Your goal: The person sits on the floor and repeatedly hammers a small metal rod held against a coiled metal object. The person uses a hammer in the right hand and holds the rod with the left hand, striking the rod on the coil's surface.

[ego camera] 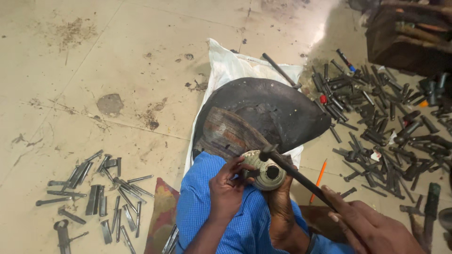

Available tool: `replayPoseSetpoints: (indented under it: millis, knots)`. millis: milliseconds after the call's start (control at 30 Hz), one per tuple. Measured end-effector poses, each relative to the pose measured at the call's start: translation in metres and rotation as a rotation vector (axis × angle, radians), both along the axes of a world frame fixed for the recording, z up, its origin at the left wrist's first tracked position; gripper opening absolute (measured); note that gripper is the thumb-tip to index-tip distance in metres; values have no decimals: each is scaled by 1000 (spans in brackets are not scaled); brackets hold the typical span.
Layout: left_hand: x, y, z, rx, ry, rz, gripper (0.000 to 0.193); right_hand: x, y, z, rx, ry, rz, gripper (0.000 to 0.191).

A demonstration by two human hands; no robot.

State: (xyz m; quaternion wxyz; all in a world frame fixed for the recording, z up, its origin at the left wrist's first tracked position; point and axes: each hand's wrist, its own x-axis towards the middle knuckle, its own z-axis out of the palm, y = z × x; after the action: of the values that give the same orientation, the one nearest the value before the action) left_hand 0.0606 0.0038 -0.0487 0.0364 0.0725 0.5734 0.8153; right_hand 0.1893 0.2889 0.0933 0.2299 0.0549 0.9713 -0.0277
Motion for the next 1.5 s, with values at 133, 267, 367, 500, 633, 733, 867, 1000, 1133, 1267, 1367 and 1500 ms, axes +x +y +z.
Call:
replayPoseSetpoints:
  millis: [133, 267, 367, 500, 633, 733, 867, 1000, 1133, 1267, 1367, 1500]
  knots:
    - [3, 15, -8, 108, -50, 25, 58, -15, 11, 33, -23, 135, 425, 87]
    - [2, 26, -11, 83, -122, 83, 60, -32, -9, 74, -47, 310, 697, 73]
    - [2, 28, -8, 90, -45, 15, 61, -61, -27, 88, -78, 348, 988, 67]
    - [0, 31, -1, -190, 137, 195, 55, -78, -34, 101, 225, -295, 758, 89]
    - [1, 33, 5, 223, -200, -51, 67, -72, -37, 111, 77, 113, 941, 70]
    - [1, 34, 7, -172, -189, 46, 66, -84, -43, 110, 223, -290, 729, 83]
    - [0, 37, 9, -159, 185, 211, 51, -87, -39, 117, 153, 21, 908, 81]
    - [-1, 38, 9, 36, -31, 71, 62, -87, -30, 115, 202, -142, 765, 89]
    - [-5, 37, 9, -92, -141, 35, 65, -90, -32, 119, 213, -135, 687, 93]
    - [-11, 35, 12, -49, -16, 37, 64, -95, -52, 130, 169, -134, 639, 94]
    - [-13, 33, 17, -162, 10, 50, 68, -102, -63, 134, 464, -537, 474, 94]
    - [-15, 31, 23, -158, -22, 36, 68, -95, -60, 136, 110, -101, 558, 85]
